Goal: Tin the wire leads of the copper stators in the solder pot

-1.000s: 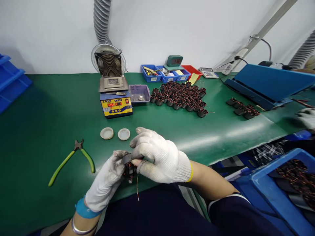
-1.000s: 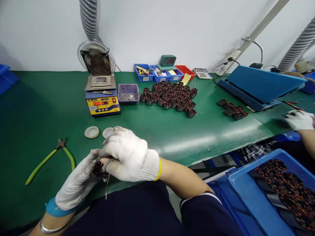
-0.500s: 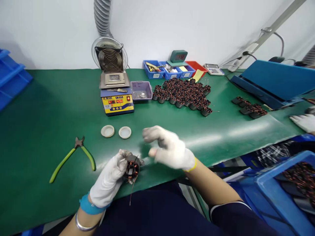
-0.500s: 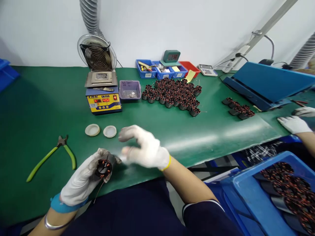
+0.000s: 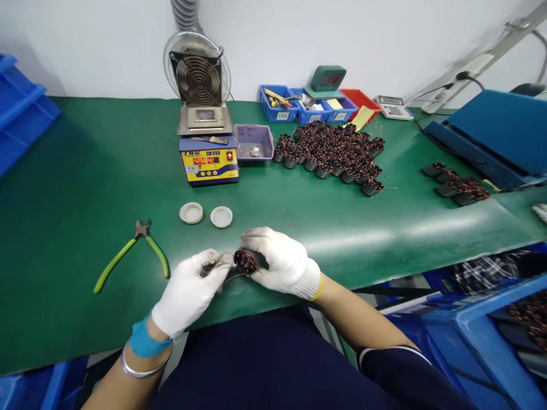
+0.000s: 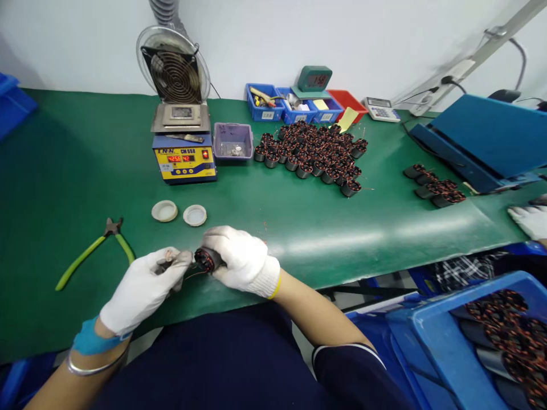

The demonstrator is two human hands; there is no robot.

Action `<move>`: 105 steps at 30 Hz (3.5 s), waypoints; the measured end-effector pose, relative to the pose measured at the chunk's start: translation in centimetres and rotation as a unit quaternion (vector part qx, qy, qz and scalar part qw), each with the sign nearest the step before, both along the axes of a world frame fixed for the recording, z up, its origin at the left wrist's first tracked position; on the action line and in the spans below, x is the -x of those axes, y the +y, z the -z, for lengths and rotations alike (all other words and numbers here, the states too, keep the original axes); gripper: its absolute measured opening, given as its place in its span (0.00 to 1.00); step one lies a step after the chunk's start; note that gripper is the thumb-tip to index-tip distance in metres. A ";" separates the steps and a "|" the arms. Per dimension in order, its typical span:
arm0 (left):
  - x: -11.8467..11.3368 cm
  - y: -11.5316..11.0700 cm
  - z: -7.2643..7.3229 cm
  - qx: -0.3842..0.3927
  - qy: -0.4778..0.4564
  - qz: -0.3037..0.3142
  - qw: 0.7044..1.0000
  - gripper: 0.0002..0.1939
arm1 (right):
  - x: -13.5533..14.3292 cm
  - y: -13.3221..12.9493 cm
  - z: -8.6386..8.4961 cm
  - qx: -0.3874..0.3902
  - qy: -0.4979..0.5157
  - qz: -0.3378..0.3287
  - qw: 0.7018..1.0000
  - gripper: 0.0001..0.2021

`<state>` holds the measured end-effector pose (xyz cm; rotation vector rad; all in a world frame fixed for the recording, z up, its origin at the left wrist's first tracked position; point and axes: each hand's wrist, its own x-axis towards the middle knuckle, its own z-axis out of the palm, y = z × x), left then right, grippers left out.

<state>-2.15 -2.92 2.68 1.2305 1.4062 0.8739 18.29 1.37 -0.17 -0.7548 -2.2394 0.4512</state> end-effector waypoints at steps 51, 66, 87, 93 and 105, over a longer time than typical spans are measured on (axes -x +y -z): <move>1.8 4.6 0.7 0.028 -0.054 0.067 0.996 0.15 | 1.7 2.4 -1.8 0.017 -0.107 0.152 0.982 0.22; 4.2 7.0 0.6 -0.080 -0.311 -0.318 0.892 0.08 | 4.5 7.7 -3.7 -0.014 -0.417 0.123 0.901 0.21; 4.4 6.4 0.8 -0.113 -0.319 -0.308 0.889 0.13 | 7.8 8.3 -3.1 -0.033 -0.449 0.198 0.871 0.16; 4.3 6.1 0.6 -0.117 -0.307 -0.285 0.901 0.18 | 7.1 8.5 -2.5 -0.129 -0.449 0.125 0.875 0.13; 3.8 5.8 2.0 -0.065 -0.265 -0.187 0.944 0.27 | 12.0 25.2 -13.2 -0.125 -0.342 0.339 0.867 0.17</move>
